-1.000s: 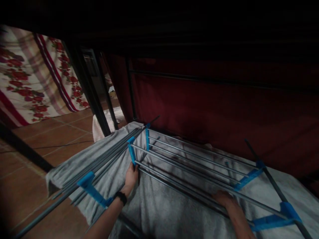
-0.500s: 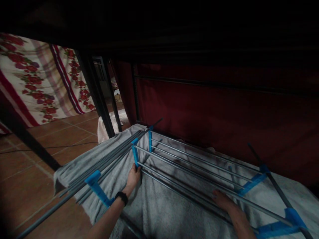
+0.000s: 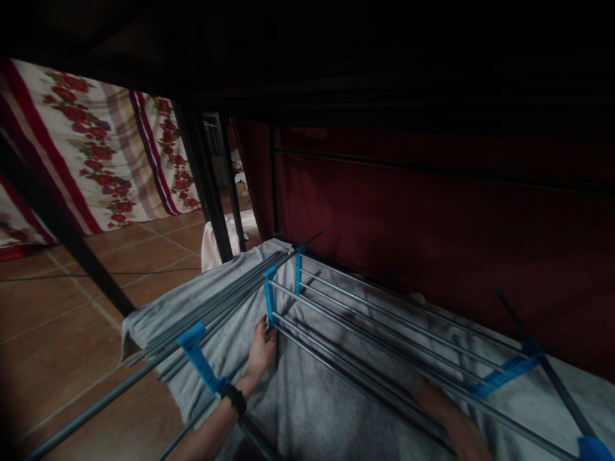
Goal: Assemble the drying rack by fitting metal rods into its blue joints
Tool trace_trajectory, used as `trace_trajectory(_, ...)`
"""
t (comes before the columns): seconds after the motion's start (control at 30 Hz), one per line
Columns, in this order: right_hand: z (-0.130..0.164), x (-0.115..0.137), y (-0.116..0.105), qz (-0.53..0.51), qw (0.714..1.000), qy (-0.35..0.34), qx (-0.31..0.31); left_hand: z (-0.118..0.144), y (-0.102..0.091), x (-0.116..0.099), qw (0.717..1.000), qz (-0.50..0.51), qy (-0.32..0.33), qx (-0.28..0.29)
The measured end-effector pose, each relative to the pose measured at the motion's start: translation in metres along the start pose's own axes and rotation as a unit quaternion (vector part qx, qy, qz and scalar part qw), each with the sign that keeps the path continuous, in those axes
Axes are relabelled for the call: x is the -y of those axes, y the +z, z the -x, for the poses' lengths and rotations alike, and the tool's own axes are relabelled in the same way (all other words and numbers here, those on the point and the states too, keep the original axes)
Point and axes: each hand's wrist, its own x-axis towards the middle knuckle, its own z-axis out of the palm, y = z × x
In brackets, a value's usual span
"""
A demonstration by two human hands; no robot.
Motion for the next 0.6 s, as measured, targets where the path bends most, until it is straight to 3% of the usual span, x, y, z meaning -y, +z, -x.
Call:
trace_trajectory(0.3, -0.005, -0.005, 0.004, 0.049, 0.998, -0.014, 0.03, 0.03, 0.002, -0.013, 0.998, 0.004, 0.015, -0.061)
trace_trajectory(0.43, -0.002, 0.005, 0.001, 0.026, 0.999, 0.014, 0.032, 0.049, 0.007, -0.048, 0.992, 0.084, 0.094, -0.008)
trace_trajectory(0.6, 0.002, 0.015, -0.002, 0.04, 0.998, 0.017, 0.037, 0.071, 0.011, -0.103, 0.958, 0.15, 0.239, 0.045)
